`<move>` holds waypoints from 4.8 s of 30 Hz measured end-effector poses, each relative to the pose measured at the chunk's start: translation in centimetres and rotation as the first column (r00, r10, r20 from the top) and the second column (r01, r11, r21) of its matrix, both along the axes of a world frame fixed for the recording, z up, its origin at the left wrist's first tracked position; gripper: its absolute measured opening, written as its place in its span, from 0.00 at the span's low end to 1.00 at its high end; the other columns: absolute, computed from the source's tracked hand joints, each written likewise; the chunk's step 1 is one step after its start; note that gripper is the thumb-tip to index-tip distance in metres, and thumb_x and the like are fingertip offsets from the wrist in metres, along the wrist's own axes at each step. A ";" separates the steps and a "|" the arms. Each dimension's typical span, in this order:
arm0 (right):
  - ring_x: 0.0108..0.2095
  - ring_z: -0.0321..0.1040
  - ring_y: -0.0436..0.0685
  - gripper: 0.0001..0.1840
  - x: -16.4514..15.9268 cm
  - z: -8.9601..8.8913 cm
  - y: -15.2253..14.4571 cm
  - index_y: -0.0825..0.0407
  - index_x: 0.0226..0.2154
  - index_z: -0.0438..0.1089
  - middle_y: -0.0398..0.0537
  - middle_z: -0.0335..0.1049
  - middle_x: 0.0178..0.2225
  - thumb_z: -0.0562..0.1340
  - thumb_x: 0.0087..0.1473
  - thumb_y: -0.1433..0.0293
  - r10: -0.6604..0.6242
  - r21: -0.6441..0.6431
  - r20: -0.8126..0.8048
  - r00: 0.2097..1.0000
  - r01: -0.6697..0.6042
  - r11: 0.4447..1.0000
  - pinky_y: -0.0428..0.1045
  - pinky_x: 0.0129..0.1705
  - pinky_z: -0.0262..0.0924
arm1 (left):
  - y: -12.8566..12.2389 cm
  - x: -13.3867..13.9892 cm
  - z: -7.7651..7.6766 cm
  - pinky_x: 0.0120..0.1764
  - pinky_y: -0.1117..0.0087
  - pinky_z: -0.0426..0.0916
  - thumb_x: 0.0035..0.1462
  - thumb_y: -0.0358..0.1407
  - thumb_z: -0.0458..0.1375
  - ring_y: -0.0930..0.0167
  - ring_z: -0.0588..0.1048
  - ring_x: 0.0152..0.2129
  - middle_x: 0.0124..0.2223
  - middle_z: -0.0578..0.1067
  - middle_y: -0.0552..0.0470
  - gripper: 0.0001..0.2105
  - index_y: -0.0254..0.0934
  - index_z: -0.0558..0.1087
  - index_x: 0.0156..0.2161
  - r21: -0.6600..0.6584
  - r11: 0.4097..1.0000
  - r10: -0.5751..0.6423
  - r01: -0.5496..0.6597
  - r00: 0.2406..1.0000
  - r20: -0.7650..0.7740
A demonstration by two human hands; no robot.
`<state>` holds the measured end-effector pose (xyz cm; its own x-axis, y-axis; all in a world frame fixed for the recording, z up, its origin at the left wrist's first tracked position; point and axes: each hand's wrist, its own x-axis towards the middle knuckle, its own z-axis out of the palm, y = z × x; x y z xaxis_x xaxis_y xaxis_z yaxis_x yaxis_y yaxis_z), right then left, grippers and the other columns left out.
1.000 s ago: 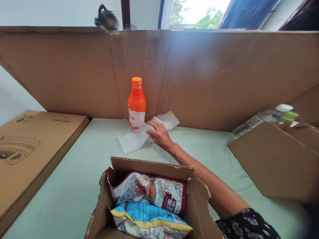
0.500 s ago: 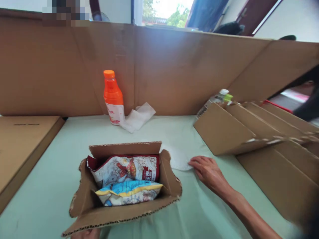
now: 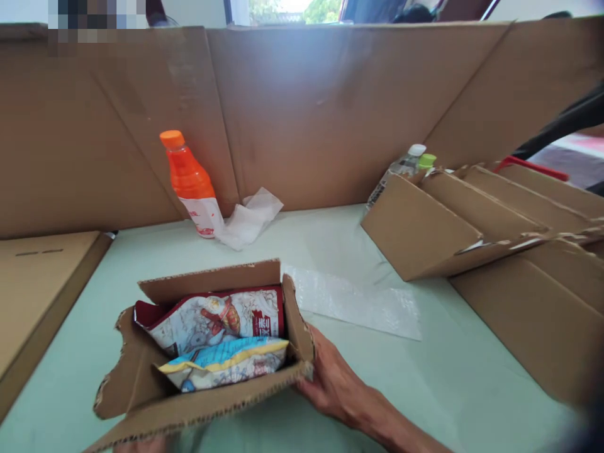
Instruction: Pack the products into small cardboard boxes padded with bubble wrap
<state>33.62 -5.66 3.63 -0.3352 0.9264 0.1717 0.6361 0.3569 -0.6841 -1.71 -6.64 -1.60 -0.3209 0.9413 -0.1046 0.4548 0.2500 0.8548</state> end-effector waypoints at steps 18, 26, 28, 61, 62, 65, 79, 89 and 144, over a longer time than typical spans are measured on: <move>0.45 0.69 0.61 0.25 1.2 -0.7 10.5 0.54 0.53 0.65 0.55 0.72 0.48 0.61 0.56 0.59 -0.169 -0.127 -0.284 0.944 0.137 0.982 0.55 0.46 0.66 | 11.9 7.4 2.3 0.45 0.64 0.72 0.45 0.47 0.67 0.66 0.76 0.38 0.40 0.75 0.50 0.24 0.38 0.68 0.44 0.211 0.969 -0.196 0.133 0.928 0.317; 0.59 0.63 0.65 0.33 3.9 -0.9 10.7 0.51 0.62 0.60 0.57 0.63 0.62 0.61 0.57 0.58 -0.267 -0.034 -0.080 0.960 0.265 0.964 0.59 0.54 0.63 | 14.8 8.3 1.8 0.54 0.59 0.68 0.47 0.45 0.65 0.63 0.74 0.47 0.48 0.74 0.45 0.28 0.36 0.67 0.52 0.277 0.943 -0.272 0.183 0.904 0.330; 0.62 0.59 0.67 0.32 6.2 -1.2 8.4 0.51 0.61 0.63 0.58 0.60 0.64 0.63 0.56 0.59 -0.338 0.027 0.144 0.930 0.338 0.941 0.61 0.58 0.59 | 13.2 8.2 0.9 0.57 0.56 0.66 0.49 0.45 0.64 0.62 0.73 0.50 0.53 0.72 0.42 0.32 0.37 0.63 0.59 0.256 0.958 -0.217 0.131 0.914 0.343; 0.55 0.69 0.63 0.30 2.7 1.9 9.2 0.51 0.61 0.63 0.57 0.67 0.60 0.60 0.55 0.67 -0.308 -0.102 -0.074 0.948 0.300 0.948 0.57 0.50 0.68 | 14.1 8.9 3.4 0.58 0.58 0.66 0.56 0.37 0.60 0.60 0.67 0.60 0.64 0.63 0.36 0.35 0.36 0.53 0.66 0.303 0.952 -0.068 -0.044 0.935 0.348; 0.54 0.69 0.63 0.28 4.0 1.6 7.9 0.50 0.60 0.65 0.56 0.68 0.59 0.59 0.56 0.67 -0.319 -0.088 -0.040 0.947 0.315 0.945 0.57 0.50 0.68 | 12.7 8.7 3.4 0.57 0.57 0.66 0.56 0.37 0.60 0.59 0.68 0.59 0.63 0.64 0.36 0.35 0.37 0.54 0.66 0.295 0.954 -0.056 -0.043 0.946 0.320; 0.51 0.71 0.61 0.20 6.9 1.0 4.6 0.50 0.53 0.71 0.53 0.73 0.54 0.58 0.60 0.66 -0.369 -0.086 0.175 0.913 0.388 0.918 0.56 0.50 0.67 | 6.6 9.5 3.7 0.53 0.54 0.68 0.59 0.37 0.57 0.60 0.72 0.52 0.56 0.72 0.40 0.23 0.39 0.65 0.59 0.305 0.946 -0.147 0.109 0.984 0.105; 0.47 0.71 0.61 0.12 3.4 0.0 7.2 0.52 0.42 0.77 0.53 0.78 0.42 0.59 0.58 0.70 -0.341 0.011 0.431 0.836 0.373 0.928 0.52 0.51 0.59 | -7.0 20.4 3.0 0.41 0.60 0.64 0.57 0.37 0.58 0.62 0.68 0.38 0.36 0.71 0.46 0.05 0.37 0.71 0.34 -0.060 -0.045 -0.777 0.997 -0.073 -0.625; 0.52 0.66 0.63 0.16 -4.3 -1.5 9.2 0.51 0.49 0.73 0.54 0.74 0.50 0.61 0.58 0.67 -0.224 0.078 0.249 0.942 0.211 0.974 0.57 0.57 0.57 | -8.7 7.9 8.2 0.52 0.55 0.68 0.52 0.25 0.54 0.61 0.74 0.48 0.44 0.79 0.46 0.09 0.41 0.73 0.34 0.296 0.478 -0.845 0.827 0.525 -0.104; 0.45 0.72 0.59 0.13 -6.5 -1.5 -8.9 0.51 0.51 0.70 0.52 0.77 0.46 0.59 0.64 0.69 -0.042 0.070 0.059 0.997 0.038 0.997 0.55 0.47 0.64 | -6.1 6.0 3.3 0.41 0.64 0.69 0.64 0.31 0.54 0.67 0.74 0.36 0.39 0.78 0.49 0.17 0.37 0.67 0.57 0.243 0.695 -0.596 0.676 0.732 -0.331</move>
